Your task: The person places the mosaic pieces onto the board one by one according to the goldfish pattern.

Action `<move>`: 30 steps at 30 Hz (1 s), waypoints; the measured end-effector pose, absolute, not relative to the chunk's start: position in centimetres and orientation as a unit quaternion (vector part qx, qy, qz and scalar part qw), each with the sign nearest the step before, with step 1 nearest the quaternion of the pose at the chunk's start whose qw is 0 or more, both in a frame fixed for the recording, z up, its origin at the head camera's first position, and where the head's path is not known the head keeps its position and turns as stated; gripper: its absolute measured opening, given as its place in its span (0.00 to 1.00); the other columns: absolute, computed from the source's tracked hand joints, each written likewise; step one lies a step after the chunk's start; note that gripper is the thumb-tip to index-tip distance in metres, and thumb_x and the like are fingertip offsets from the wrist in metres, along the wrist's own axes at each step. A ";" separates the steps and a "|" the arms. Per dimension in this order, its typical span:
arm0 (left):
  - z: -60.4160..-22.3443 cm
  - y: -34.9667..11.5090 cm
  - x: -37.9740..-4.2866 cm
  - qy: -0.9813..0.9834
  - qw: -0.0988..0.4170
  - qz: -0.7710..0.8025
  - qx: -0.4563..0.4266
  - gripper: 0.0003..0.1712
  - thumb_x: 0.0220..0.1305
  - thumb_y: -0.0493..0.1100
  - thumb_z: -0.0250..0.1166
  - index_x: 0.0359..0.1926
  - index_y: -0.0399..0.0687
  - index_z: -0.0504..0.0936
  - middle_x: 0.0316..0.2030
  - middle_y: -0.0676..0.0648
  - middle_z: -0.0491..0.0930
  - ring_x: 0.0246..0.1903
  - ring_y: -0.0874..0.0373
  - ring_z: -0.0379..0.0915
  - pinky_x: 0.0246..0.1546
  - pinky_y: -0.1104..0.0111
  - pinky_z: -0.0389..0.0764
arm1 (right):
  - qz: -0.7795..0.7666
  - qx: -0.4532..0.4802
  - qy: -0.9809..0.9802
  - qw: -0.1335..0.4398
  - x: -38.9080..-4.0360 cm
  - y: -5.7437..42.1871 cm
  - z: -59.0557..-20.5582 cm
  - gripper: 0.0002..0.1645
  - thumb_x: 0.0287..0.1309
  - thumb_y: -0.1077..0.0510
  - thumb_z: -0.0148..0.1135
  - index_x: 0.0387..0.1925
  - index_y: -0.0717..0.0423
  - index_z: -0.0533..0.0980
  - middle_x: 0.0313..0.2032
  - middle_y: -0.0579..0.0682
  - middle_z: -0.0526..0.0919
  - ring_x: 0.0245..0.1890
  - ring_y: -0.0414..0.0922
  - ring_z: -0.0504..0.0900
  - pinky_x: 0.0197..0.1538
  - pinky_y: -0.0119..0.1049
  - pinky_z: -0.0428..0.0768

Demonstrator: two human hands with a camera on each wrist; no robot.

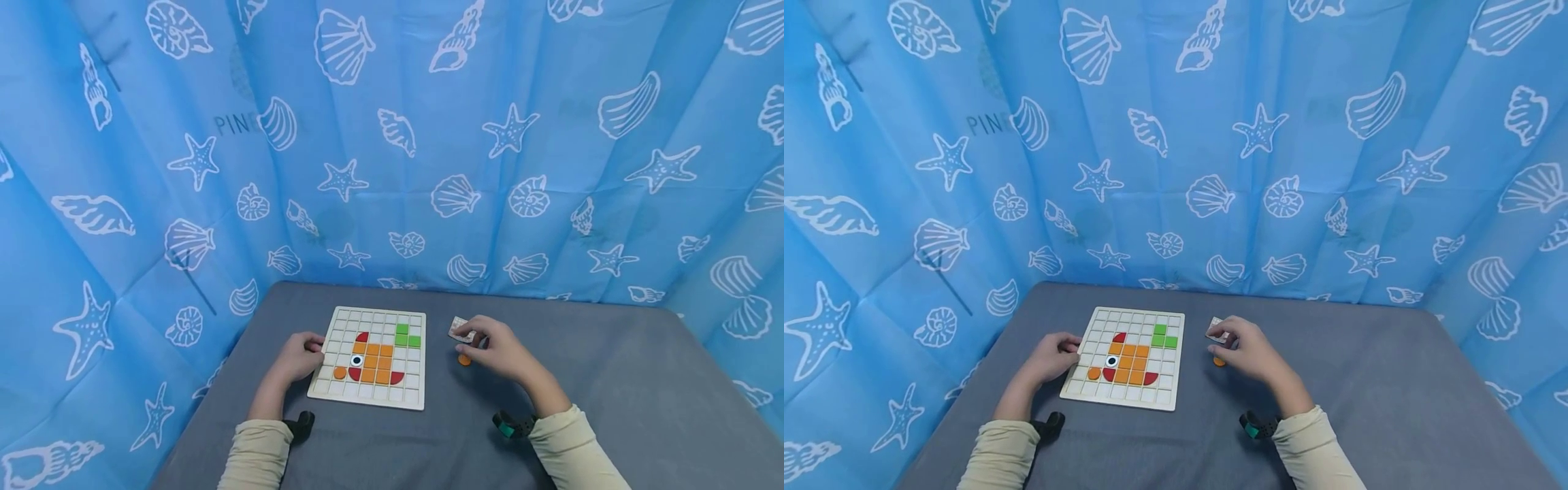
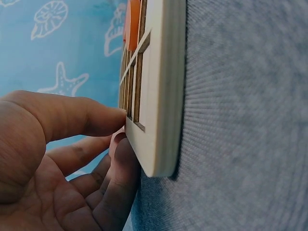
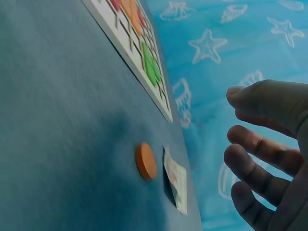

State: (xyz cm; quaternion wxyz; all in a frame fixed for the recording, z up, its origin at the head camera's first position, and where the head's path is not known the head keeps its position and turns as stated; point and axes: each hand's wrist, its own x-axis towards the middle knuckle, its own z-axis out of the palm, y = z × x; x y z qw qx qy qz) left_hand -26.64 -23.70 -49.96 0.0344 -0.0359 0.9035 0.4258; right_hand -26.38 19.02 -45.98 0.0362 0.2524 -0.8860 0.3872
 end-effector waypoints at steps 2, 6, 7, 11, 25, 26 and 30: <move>-50.0 -23.7 -26.7 0.902 0.034 0.428 -0.035 0.22 0.62 0.33 0.62 0.58 0.33 0.83 0.40 0.42 0.80 0.37 0.52 0.73 0.36 0.63 0.74 | 0.388 0.244 -0.888 0.038 -26.6 19.7 -45.9 0.14 0.64 0.62 0.73 0.51 0.58 0.87 0.47 0.58 0.86 0.35 0.40 0.80 0.36 0.35 0.80; -50.0 -23.7 -26.7 0.903 0.035 0.428 -0.037 0.22 0.63 0.33 0.62 0.58 0.33 0.83 0.41 0.42 0.80 0.37 0.52 0.74 0.36 0.63 0.74 | 0.390 0.212 -0.895 0.045 -26.9 21.4 -45.9 0.14 0.65 0.63 0.72 0.52 0.59 0.86 0.48 0.60 0.86 0.35 0.42 0.80 0.35 0.36 0.79; -50.0 -23.6 -26.7 0.903 0.036 0.427 -0.037 0.22 0.63 0.33 0.62 0.58 0.33 0.83 0.41 0.42 0.80 0.37 0.52 0.74 0.36 0.63 0.74 | 0.390 0.202 -0.897 0.048 -27.0 21.8 -46.0 0.14 0.65 0.63 0.72 0.52 0.59 0.86 0.48 0.60 0.86 0.36 0.43 0.80 0.35 0.36 0.79; -49.9 -23.6 -26.7 0.903 0.037 0.427 -0.038 0.21 0.62 0.33 0.62 0.57 0.34 0.83 0.40 0.42 0.79 0.37 0.52 0.73 0.35 0.63 0.74 | 0.379 0.170 -0.908 0.060 -27.4 23.4 -46.3 0.15 0.66 0.61 0.71 0.53 0.60 0.85 0.50 0.60 0.86 0.38 0.44 0.81 0.35 0.36 0.78; -50.0 -23.7 -26.8 0.905 0.035 0.421 -0.042 0.22 0.62 0.34 0.63 0.57 0.34 0.83 0.41 0.42 0.80 0.37 0.52 0.74 0.36 0.63 0.74 | 0.355 0.106 -0.927 0.053 -28.4 25.8 -48.5 0.20 0.66 0.58 0.71 0.57 0.63 0.84 0.52 0.62 0.83 0.40 0.47 0.81 0.39 0.40 0.78; -50.1 -23.7 -26.8 0.905 0.035 0.421 -0.043 0.22 0.62 0.34 0.63 0.57 0.34 0.84 0.41 0.42 0.80 0.37 0.52 0.74 0.36 0.63 0.74 | 0.355 0.103 -0.928 0.052 -28.5 25.8 -48.7 0.21 0.66 0.58 0.72 0.57 0.63 0.84 0.52 0.61 0.83 0.39 0.47 0.81 0.39 0.39 0.78; -50.1 -23.6 -26.8 0.906 0.032 0.419 -0.044 0.21 0.62 0.34 0.64 0.57 0.34 0.84 0.41 0.42 0.81 0.38 0.52 0.75 0.36 0.63 0.75 | 0.360 0.100 -0.927 0.041 -28.7 26.1 -49.4 0.22 0.66 0.57 0.72 0.58 0.63 0.83 0.51 0.61 0.82 0.38 0.44 0.79 0.36 0.36 0.76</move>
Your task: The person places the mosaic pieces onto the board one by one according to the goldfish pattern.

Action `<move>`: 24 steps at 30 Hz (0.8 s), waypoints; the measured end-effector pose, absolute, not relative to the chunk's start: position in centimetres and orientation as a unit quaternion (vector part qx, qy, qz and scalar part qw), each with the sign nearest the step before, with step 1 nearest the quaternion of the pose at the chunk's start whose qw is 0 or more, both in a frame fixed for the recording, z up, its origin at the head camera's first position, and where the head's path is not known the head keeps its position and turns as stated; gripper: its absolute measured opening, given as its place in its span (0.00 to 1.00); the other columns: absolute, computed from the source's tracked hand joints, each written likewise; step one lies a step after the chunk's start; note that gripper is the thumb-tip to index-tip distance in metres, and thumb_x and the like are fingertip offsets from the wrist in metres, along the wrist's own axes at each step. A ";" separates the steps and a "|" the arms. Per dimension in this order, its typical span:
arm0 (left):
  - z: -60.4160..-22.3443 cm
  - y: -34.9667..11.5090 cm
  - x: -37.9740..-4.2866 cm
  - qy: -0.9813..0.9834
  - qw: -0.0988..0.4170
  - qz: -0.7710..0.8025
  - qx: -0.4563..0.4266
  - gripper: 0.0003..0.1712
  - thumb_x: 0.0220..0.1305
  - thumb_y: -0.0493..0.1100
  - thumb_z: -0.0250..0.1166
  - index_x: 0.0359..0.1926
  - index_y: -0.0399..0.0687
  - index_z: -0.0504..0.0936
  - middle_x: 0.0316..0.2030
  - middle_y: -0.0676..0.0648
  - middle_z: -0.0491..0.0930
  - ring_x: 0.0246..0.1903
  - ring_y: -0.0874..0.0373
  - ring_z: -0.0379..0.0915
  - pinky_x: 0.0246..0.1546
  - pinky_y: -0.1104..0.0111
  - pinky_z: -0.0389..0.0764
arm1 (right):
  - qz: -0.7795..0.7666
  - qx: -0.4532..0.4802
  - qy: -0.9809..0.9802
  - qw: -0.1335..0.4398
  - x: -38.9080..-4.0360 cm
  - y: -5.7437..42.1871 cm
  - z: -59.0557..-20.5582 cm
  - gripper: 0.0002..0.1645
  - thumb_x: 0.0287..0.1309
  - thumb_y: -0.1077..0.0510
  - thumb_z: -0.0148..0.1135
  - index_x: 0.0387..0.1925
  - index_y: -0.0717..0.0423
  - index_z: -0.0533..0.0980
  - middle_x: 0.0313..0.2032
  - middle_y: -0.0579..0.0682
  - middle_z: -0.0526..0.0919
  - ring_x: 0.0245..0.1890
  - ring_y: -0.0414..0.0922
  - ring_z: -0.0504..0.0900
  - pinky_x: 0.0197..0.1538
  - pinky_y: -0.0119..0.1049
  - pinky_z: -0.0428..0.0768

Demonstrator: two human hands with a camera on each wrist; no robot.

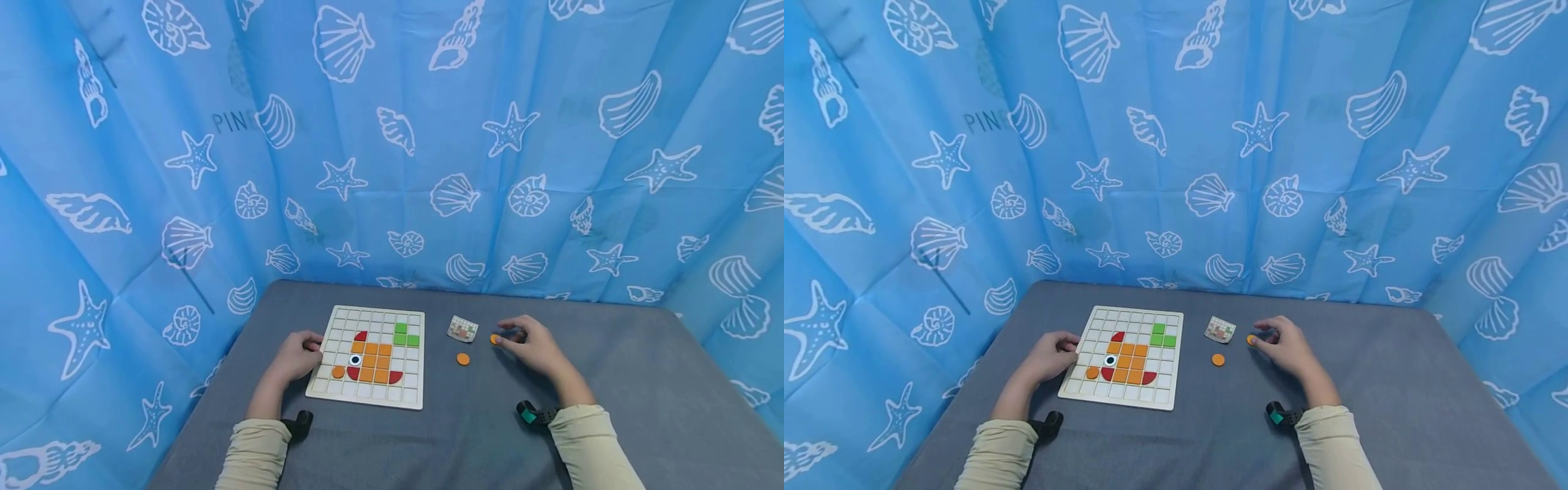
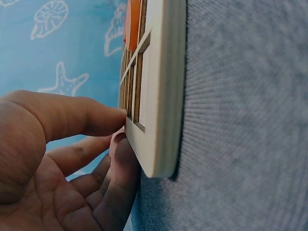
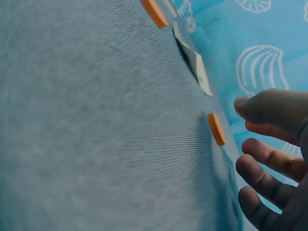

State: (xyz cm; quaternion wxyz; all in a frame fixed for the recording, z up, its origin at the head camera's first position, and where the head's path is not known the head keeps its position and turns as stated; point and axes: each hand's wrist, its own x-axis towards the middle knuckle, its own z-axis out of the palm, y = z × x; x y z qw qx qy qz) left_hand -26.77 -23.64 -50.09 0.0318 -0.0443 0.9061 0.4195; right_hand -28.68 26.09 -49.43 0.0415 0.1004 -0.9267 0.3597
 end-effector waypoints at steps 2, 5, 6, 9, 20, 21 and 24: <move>-50.0 -23.7 -26.8 0.906 0.032 0.420 -0.045 0.21 0.62 0.34 0.64 0.57 0.34 0.84 0.41 0.42 0.81 0.38 0.52 0.75 0.37 0.63 0.75 | 0.367 0.102 -0.924 0.034 -28.7 26.1 -49.6 0.22 0.66 0.58 0.72 0.58 0.64 0.83 0.50 0.61 0.82 0.37 0.44 0.77 0.35 0.36 0.75; -50.0 -23.7 -26.8 0.906 0.032 0.420 -0.046 0.21 0.63 0.34 0.64 0.57 0.34 0.84 0.41 0.42 0.81 0.38 0.52 0.75 0.37 0.63 0.75 | 0.373 0.101 -0.922 0.021 -28.8 26.1 -49.9 0.22 0.66 0.59 0.72 0.57 0.65 0.83 0.49 0.61 0.83 0.36 0.44 0.76 0.34 0.35 0.74; -50.0 -23.7 -26.8 0.906 0.032 0.420 -0.047 0.21 0.63 0.34 0.64 0.57 0.34 0.84 0.41 0.42 0.81 0.38 0.52 0.75 0.36 0.63 0.75 | 0.371 0.101 -0.923 0.017 -28.8 26.1 -49.9 0.22 0.66 0.58 0.72 0.57 0.65 0.83 0.48 0.61 0.83 0.36 0.44 0.76 0.35 0.36 0.74; -50.1 -23.7 -26.8 0.905 0.034 0.421 -0.050 0.21 0.63 0.34 0.64 0.57 0.35 0.84 0.41 0.42 0.81 0.38 0.52 0.75 0.37 0.63 0.75 | 0.362 0.097 -0.927 0.005 -28.9 25.9 -50.1 0.21 0.66 0.57 0.71 0.56 0.64 0.84 0.48 0.60 0.83 0.37 0.44 0.76 0.38 0.36 0.75; -50.1 -23.6 -26.7 0.903 0.034 0.427 -0.046 0.21 0.63 0.34 0.63 0.58 0.35 0.83 0.42 0.41 0.81 0.38 0.51 0.75 0.38 0.61 0.76 | 0.357 0.107 -0.928 0.001 -28.6 25.8 -50.0 0.17 0.65 0.57 0.73 0.51 0.61 0.86 0.48 0.58 0.83 0.40 0.45 0.76 0.42 0.37 0.74; -50.1 -23.6 -26.7 0.902 0.034 0.427 -0.046 0.21 0.63 0.34 0.63 0.58 0.34 0.83 0.42 0.41 0.81 0.38 0.51 0.75 0.38 0.61 0.76 | 0.358 0.108 -0.928 0.001 -28.5 25.8 -50.0 0.16 0.64 0.57 0.73 0.51 0.61 0.86 0.48 0.58 0.82 0.40 0.46 0.76 0.42 0.38 0.74; -50.1 -23.6 -26.7 0.902 0.034 0.427 -0.046 0.22 0.63 0.34 0.63 0.58 0.34 0.83 0.42 0.41 0.81 0.38 0.51 0.75 0.38 0.61 0.76 | 0.360 0.109 -0.927 0.000 -28.4 25.8 -49.9 0.17 0.64 0.57 0.74 0.51 0.61 0.86 0.48 0.58 0.82 0.40 0.46 0.76 0.42 0.37 0.74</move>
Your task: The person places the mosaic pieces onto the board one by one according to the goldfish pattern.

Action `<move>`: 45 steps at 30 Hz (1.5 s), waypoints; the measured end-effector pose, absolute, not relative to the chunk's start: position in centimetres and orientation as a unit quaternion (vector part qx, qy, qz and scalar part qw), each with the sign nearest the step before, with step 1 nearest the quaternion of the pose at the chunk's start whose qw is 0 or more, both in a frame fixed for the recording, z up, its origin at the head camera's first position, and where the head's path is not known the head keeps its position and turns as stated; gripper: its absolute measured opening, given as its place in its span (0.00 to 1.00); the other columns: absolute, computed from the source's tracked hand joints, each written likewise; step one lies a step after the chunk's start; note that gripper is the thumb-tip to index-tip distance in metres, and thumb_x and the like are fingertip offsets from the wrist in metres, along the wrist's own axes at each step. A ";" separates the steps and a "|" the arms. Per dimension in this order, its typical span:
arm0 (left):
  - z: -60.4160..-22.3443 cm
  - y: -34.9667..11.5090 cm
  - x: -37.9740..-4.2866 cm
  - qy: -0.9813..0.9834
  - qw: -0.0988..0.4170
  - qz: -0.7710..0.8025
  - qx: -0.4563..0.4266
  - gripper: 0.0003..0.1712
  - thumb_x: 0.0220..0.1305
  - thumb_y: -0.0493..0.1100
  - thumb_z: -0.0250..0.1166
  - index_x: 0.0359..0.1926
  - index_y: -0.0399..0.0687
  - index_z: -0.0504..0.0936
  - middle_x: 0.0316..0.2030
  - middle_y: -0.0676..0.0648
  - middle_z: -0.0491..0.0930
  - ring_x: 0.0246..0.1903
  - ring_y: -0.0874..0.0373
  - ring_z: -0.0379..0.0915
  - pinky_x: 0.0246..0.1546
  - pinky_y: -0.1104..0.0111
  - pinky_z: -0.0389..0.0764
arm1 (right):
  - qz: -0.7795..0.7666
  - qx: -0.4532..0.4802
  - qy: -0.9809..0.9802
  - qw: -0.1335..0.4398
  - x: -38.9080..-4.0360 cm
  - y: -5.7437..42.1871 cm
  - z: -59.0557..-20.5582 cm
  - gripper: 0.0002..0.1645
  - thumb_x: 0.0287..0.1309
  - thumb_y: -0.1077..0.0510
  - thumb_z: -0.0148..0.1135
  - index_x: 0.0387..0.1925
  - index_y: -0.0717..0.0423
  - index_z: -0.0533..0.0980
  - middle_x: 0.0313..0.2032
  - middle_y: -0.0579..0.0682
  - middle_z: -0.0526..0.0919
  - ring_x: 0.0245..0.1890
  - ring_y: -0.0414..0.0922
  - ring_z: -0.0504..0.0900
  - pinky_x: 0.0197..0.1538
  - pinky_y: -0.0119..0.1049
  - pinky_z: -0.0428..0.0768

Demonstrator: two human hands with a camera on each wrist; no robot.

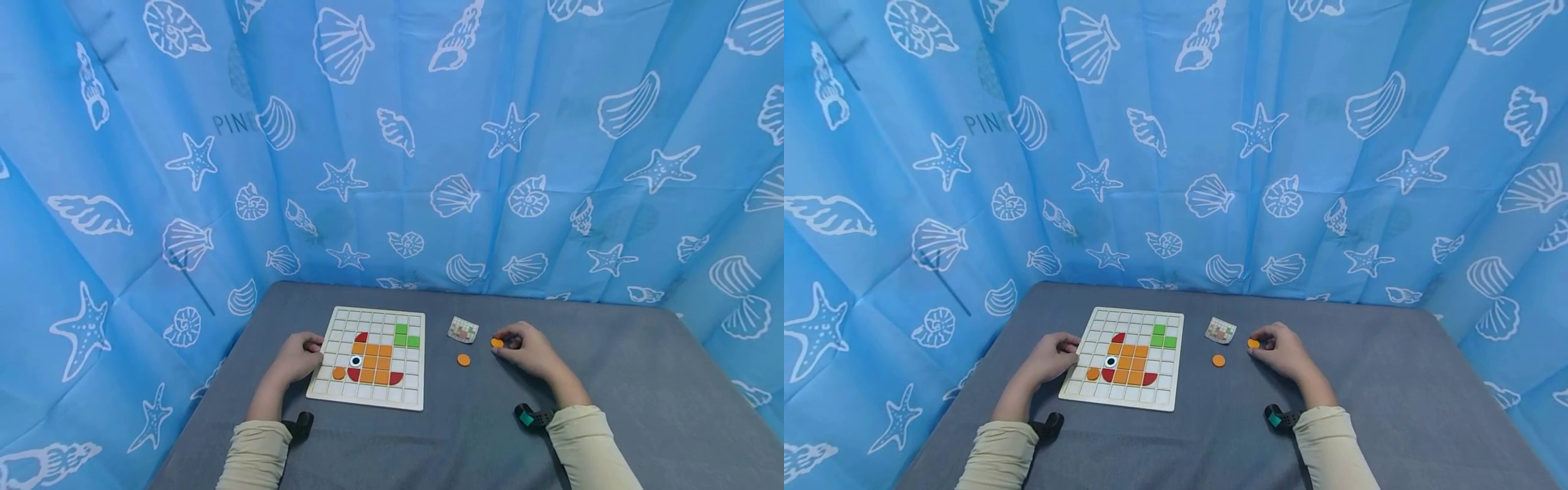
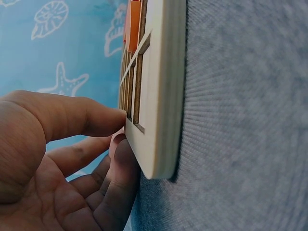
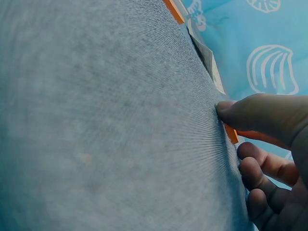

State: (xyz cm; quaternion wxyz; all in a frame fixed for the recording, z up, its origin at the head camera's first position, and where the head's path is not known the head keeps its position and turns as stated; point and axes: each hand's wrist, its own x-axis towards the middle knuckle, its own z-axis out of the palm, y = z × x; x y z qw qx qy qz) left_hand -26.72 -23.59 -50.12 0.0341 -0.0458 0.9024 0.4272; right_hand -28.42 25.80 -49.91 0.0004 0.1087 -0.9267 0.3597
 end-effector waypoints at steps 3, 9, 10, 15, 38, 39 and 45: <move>-50.1 -23.6 -26.7 0.902 0.035 0.427 -0.049 0.22 0.63 0.34 0.62 0.58 0.35 0.83 0.42 0.41 0.81 0.39 0.51 0.76 0.39 0.61 0.76 | 0.360 0.108 -0.927 -0.001 -28.3 25.7 -49.8 0.16 0.63 0.58 0.74 0.50 0.62 0.86 0.48 0.58 0.82 0.40 0.45 0.76 0.42 0.37 0.74; -50.0 -23.5 -26.8 0.901 0.036 0.428 -0.052 0.21 0.64 0.34 0.62 0.58 0.35 0.83 0.42 0.42 0.81 0.39 0.51 0.75 0.39 0.61 0.76 | 0.359 0.098 -0.928 -0.006 -28.4 25.7 -49.7 0.14 0.63 0.57 0.74 0.47 0.61 0.86 0.46 0.58 0.81 0.39 0.46 0.75 0.41 0.38 0.73; -50.0 -23.5 -26.7 0.901 0.036 0.429 -0.052 0.21 0.64 0.34 0.62 0.58 0.35 0.83 0.42 0.42 0.80 0.39 0.51 0.75 0.38 0.61 0.75 | 0.358 0.095 -0.929 -0.006 -28.5 25.7 -49.7 0.13 0.63 0.57 0.74 0.46 0.61 0.86 0.46 0.58 0.81 0.39 0.46 0.75 0.41 0.38 0.73; -49.9 -23.6 -26.6 0.899 0.038 0.434 -0.048 0.21 0.64 0.34 0.62 0.58 0.35 0.83 0.42 0.42 0.80 0.38 0.51 0.74 0.37 0.62 0.75 | 0.357 0.096 -0.929 -0.006 -28.6 25.8 -49.9 0.13 0.63 0.57 0.74 0.47 0.60 0.86 0.46 0.58 0.82 0.38 0.46 0.76 0.40 0.37 0.74; -49.8 -23.6 -26.6 0.900 0.038 0.431 -0.051 0.21 0.63 0.34 0.62 0.57 0.35 0.84 0.42 0.42 0.81 0.38 0.51 0.75 0.38 0.62 0.76 | 0.396 0.163 -0.903 0.031 -28.6 22.7 -46.4 0.13 0.66 0.58 0.72 0.50 0.57 0.85 0.48 0.56 0.87 0.41 0.47 0.82 0.38 0.37 0.80; -49.8 -23.6 -26.6 0.900 0.038 0.431 -0.050 0.21 0.63 0.34 0.62 0.57 0.35 0.83 0.42 0.42 0.81 0.38 0.51 0.75 0.37 0.63 0.76 | 0.400 0.165 -0.901 0.031 -28.7 22.3 -46.2 0.13 0.66 0.59 0.72 0.50 0.57 0.85 0.48 0.57 0.87 0.40 0.48 0.82 0.38 0.37 0.80; -50.0 -23.6 -26.7 0.903 0.037 0.425 -0.045 0.21 0.62 0.33 0.62 0.57 0.35 0.84 0.41 0.42 0.81 0.38 0.51 0.75 0.37 0.63 0.75 | 0.418 0.190 -0.888 0.034 -29.3 19.9 -45.2 0.13 0.64 0.60 0.73 0.50 0.58 0.85 0.49 0.58 0.87 0.39 0.48 0.82 0.37 0.36 0.81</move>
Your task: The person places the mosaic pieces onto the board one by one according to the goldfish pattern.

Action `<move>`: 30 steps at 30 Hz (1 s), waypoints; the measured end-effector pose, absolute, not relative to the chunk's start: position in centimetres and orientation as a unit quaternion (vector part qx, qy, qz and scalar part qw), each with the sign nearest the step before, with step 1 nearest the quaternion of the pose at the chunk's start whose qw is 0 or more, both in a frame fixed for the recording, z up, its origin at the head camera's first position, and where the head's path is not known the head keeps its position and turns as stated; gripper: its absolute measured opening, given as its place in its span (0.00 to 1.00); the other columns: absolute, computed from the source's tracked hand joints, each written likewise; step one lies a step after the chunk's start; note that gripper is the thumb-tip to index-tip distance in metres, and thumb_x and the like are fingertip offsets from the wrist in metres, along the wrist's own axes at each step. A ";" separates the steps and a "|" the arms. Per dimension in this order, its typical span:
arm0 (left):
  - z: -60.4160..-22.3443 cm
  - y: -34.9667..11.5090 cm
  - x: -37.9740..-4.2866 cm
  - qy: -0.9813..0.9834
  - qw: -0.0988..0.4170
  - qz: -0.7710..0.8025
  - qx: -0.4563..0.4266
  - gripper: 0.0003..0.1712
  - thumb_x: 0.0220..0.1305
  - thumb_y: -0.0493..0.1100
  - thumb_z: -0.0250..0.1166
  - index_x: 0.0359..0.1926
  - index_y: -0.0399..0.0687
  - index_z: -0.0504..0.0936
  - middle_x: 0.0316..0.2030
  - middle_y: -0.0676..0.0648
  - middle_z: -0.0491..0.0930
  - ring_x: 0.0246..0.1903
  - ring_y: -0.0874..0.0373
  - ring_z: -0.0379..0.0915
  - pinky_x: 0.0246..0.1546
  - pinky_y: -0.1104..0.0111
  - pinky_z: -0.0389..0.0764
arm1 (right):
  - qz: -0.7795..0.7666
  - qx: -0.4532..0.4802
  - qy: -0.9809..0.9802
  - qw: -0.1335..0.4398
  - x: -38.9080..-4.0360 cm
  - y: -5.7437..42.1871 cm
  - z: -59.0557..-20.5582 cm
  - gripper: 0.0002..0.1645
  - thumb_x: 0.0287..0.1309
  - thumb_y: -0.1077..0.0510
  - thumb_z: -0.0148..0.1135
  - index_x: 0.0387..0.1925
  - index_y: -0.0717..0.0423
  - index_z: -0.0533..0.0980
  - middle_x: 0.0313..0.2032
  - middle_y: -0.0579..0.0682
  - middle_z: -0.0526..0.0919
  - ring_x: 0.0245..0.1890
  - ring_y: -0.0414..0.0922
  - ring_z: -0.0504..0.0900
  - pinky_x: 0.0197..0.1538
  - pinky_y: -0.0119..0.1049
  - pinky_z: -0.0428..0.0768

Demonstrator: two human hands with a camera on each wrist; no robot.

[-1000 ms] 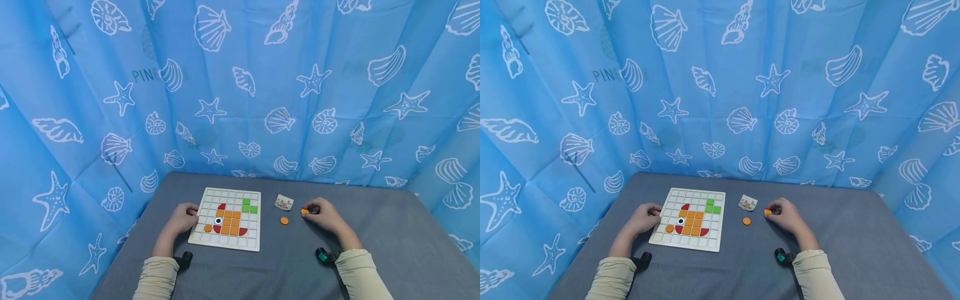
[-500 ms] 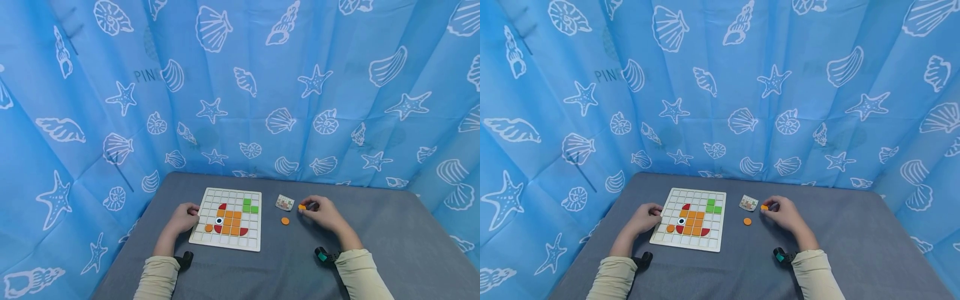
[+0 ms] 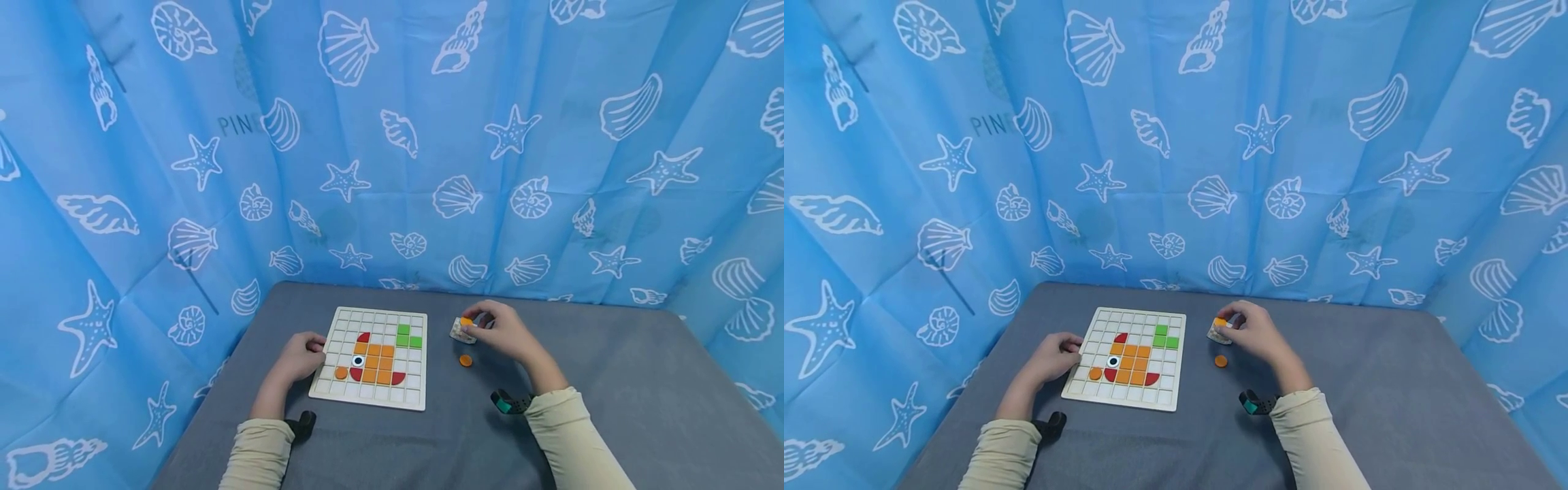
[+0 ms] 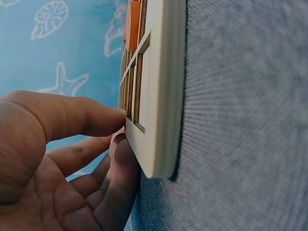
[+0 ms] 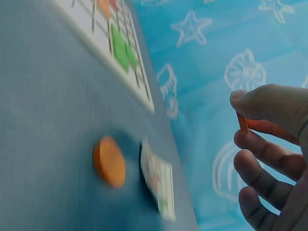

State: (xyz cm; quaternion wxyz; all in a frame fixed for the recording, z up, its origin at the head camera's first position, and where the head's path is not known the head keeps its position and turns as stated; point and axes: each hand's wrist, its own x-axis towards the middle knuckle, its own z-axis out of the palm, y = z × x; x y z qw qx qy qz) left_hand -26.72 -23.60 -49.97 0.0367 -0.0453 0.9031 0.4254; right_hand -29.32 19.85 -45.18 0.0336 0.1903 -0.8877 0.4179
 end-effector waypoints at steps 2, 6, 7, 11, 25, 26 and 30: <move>-50.0 -23.6 -26.8 0.904 0.035 0.424 -0.046 0.21 0.62 0.34 0.62 0.57 0.35 0.84 0.41 0.42 0.81 0.38 0.51 0.75 0.37 0.62 0.76 | 0.422 0.198 -0.884 0.034 -29.5 18.8 -44.9 0.14 0.64 0.59 0.73 0.50 0.59 0.85 0.49 0.58 0.87 0.39 0.47 0.82 0.37 0.36 0.81; -49.9 -23.5 -26.8 0.904 0.035 0.424 -0.048 0.22 0.62 0.34 0.62 0.57 0.35 0.84 0.41 0.42 0.81 0.39 0.52 0.75 0.38 0.62 0.76 | 0.428 0.205 -0.879 0.029 -29.7 16.4 -44.5 0.14 0.64 0.59 0.74 0.50 0.58 0.85 0.49 0.57 0.88 0.39 0.47 0.82 0.37 0.38 0.80; -49.9 -23.5 -26.7 0.904 0.035 0.424 -0.048 0.22 0.62 0.34 0.62 0.57 0.35 0.84 0.42 0.42 0.81 0.39 0.51 0.75 0.38 0.62 0.76 | 0.430 0.208 -0.878 0.027 -29.8 15.8 -44.4 0.14 0.64 0.59 0.74 0.50 0.58 0.85 0.49 0.57 0.87 0.39 0.47 0.82 0.37 0.38 0.80; -49.9 -23.6 -26.7 0.902 0.037 0.427 -0.046 0.22 0.62 0.33 0.63 0.57 0.35 0.83 0.42 0.42 0.81 0.39 0.51 0.75 0.38 0.62 0.76 | 0.437 0.225 -0.870 0.019 -30.1 13.4 -44.4 0.14 0.64 0.58 0.73 0.50 0.56 0.85 0.49 0.55 0.87 0.39 0.47 0.81 0.38 0.39 0.79; -49.8 -23.5 -26.5 0.904 0.035 0.424 -0.047 0.21 0.64 0.34 0.63 0.58 0.34 0.83 0.42 0.42 0.81 0.39 0.51 0.75 0.38 0.63 0.76 | 0.460 0.279 -0.843 -0.019 -31.0 4.6 -45.5 0.14 0.67 0.57 0.71 0.51 0.56 0.85 0.50 0.54 0.85 0.43 0.49 0.83 0.41 0.37 0.82; -49.8 -23.5 -26.5 0.904 0.035 0.424 -0.046 0.21 0.64 0.34 0.63 0.58 0.34 0.83 0.42 0.42 0.81 0.39 0.51 0.75 0.38 0.63 0.76 | 0.463 0.279 -0.841 -0.025 -31.0 4.0 -45.6 0.13 0.67 0.57 0.71 0.51 0.56 0.85 0.50 0.54 0.85 0.43 0.49 0.83 0.41 0.38 0.82; -49.7 -23.5 -26.6 0.903 0.035 0.426 -0.049 0.21 0.64 0.33 0.63 0.58 0.35 0.83 0.42 0.42 0.81 0.39 0.52 0.76 0.39 0.63 0.76 | 0.462 0.269 -0.844 -0.053 -31.2 1.9 -46.4 0.13 0.67 0.56 0.71 0.51 0.54 0.85 0.49 0.52 0.84 0.42 0.48 0.83 0.41 0.37 0.81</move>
